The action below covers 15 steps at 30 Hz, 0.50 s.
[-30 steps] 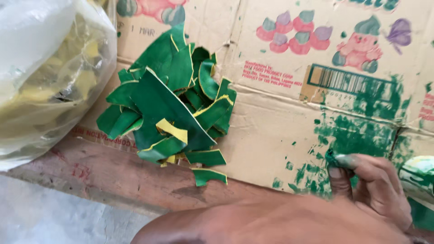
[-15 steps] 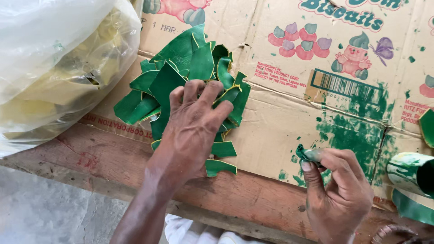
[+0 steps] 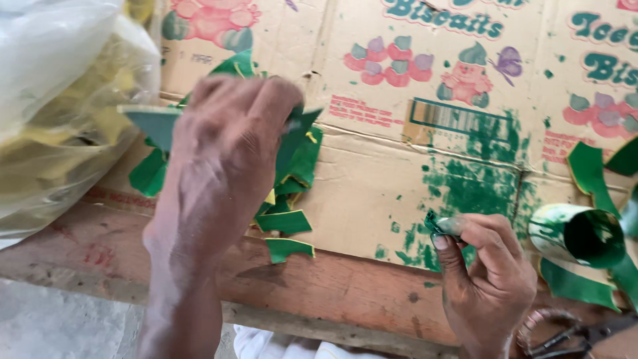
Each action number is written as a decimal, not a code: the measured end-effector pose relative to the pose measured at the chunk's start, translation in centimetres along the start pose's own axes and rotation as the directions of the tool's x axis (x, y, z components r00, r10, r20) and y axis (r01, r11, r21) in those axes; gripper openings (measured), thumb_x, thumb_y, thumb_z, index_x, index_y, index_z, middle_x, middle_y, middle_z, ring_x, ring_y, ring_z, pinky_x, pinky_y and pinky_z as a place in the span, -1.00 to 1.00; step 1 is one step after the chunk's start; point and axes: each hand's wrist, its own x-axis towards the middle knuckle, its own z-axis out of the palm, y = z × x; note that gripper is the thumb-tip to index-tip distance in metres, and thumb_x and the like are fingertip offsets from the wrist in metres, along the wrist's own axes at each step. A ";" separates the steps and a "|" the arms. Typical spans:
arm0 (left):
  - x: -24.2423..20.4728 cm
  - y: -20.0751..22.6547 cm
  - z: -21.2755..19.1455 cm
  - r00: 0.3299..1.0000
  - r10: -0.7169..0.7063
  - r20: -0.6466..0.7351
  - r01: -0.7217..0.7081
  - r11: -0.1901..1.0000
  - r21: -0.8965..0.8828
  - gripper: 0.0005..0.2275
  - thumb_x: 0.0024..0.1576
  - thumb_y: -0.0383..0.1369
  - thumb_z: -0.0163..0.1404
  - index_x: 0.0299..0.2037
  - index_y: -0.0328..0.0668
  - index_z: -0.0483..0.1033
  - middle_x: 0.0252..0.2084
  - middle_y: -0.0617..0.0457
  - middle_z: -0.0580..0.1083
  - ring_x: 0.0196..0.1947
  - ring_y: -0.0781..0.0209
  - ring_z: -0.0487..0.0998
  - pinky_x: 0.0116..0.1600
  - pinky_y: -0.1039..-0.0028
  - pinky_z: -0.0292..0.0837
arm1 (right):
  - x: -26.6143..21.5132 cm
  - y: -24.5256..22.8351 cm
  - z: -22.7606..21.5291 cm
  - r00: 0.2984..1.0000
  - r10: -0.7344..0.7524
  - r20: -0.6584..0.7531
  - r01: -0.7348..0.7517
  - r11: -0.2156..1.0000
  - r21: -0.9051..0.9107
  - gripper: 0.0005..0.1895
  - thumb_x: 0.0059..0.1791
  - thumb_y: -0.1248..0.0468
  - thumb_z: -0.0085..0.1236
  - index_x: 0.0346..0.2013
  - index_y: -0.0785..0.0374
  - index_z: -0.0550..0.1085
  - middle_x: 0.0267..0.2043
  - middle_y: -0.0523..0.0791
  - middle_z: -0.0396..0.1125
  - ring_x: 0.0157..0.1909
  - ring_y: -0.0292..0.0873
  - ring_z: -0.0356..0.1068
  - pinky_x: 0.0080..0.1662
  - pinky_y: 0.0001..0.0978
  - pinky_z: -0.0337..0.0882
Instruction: The person paints green foam pieces with green paint using a small brush. They pick up each piece, apply paint to the surface, and place the finished pieces on a cardboard surface. The process is repeated for multiple pieces.
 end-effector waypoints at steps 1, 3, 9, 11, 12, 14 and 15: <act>0.5 0.8 -0.5 0.995 0.082 -0.052 -0.083 0.996 -0.016 -0.89 0.28 -0.60 0.05 -0.03 -0.31 0.52 -0.24 -0.03 0.51 -0.14 0.10 0.52 0.24 0.20 0.26 | 0.0 0.0 -0.3 0.999 0.034 -0.019 -0.034 0.999 -0.011 -0.84 0.00 0.48 0.28 -0.14 0.35 0.52 -0.12 -0.14 0.42 -0.44 -0.48 0.17 -0.49 -0.62 0.06; 1.3 2.7 -0.2 0.959 0.241 -0.150 -0.251 0.966 -0.053 -0.85 0.31 -0.56 0.08 0.05 -0.33 0.50 -0.14 -0.10 0.50 -0.04 -0.02 0.52 0.24 0.11 0.27 | -0.3 -0.2 -1.1 0.992 0.112 -0.060 -0.115 0.993 -0.040 -0.82 -0.07 0.50 0.30 -0.19 0.36 0.53 -0.16 -0.11 0.43 -0.54 -0.45 0.04 -0.50 -0.57 0.01; 2.7 9.9 9.8 0.802 0.523 0.288 -0.434 0.842 -0.320 -0.89 0.10 -0.57 0.02 -0.29 -0.12 0.52 -0.27 0.00 0.45 -0.07 0.08 0.48 0.45 -0.05 0.01 | -1.6 0.6 -4.7 0.991 0.074 -0.112 -0.083 0.993 -0.083 -0.77 -0.08 0.49 0.32 -0.14 0.32 0.54 -0.16 -0.12 0.43 -0.30 -0.38 0.31 -0.42 -0.62 0.17; 1.6 10.5 12.9 0.803 0.527 0.278 -0.413 0.828 -0.378 -0.76 -0.01 -0.53 0.05 -0.12 -0.16 0.51 -0.02 -0.12 0.41 0.17 -0.06 0.37 0.45 -0.10 -0.08 | -1.9 1.7 -5.9 0.986 0.115 -0.120 -0.119 0.993 -0.023 -0.80 -0.03 0.49 0.28 -0.12 0.31 0.54 -0.14 -0.14 0.42 -0.23 -0.37 0.36 -0.29 -0.61 0.33; 0.8 10.5 14.2 0.846 0.507 0.163 -0.431 0.832 -0.351 -0.62 -0.07 -0.55 0.05 0.02 -0.22 0.48 0.13 -0.21 0.36 0.28 -0.15 0.29 0.44 -0.15 -0.12 | -1.9 2.3 -6.5 0.985 0.132 -0.113 -0.131 0.991 0.015 -0.82 -0.01 0.48 0.26 -0.12 0.31 0.55 -0.13 -0.15 0.42 -0.20 -0.37 0.39 -0.22 -0.61 0.40; -0.7 9.8 15.9 0.882 0.425 0.203 -0.367 0.891 -0.269 -0.55 -0.04 -0.56 0.08 0.11 -0.20 0.45 0.26 -0.23 0.32 0.36 -0.17 0.24 0.47 -0.03 -0.08 | -1.9 3.3 -8.0 0.980 0.131 -0.149 -0.157 0.971 -0.181 -0.82 -0.03 0.50 0.31 -0.15 0.33 0.55 -0.15 -0.12 0.44 -0.26 -0.31 0.39 -0.27 -0.58 0.38; -1.4 9.5 16.5 0.897 0.384 0.218 -0.335 0.914 -0.230 -0.52 -0.03 -0.57 0.09 0.16 -0.19 0.44 0.32 -0.24 0.29 0.40 -0.18 0.22 0.49 0.03 -0.06 | -1.8 3.8 -8.8 0.977 0.129 -0.168 -0.173 0.944 -0.280 -0.82 -0.04 0.50 0.33 -0.17 0.35 0.55 -0.17 -0.11 0.45 -0.29 -0.29 0.39 -0.29 -0.56 0.36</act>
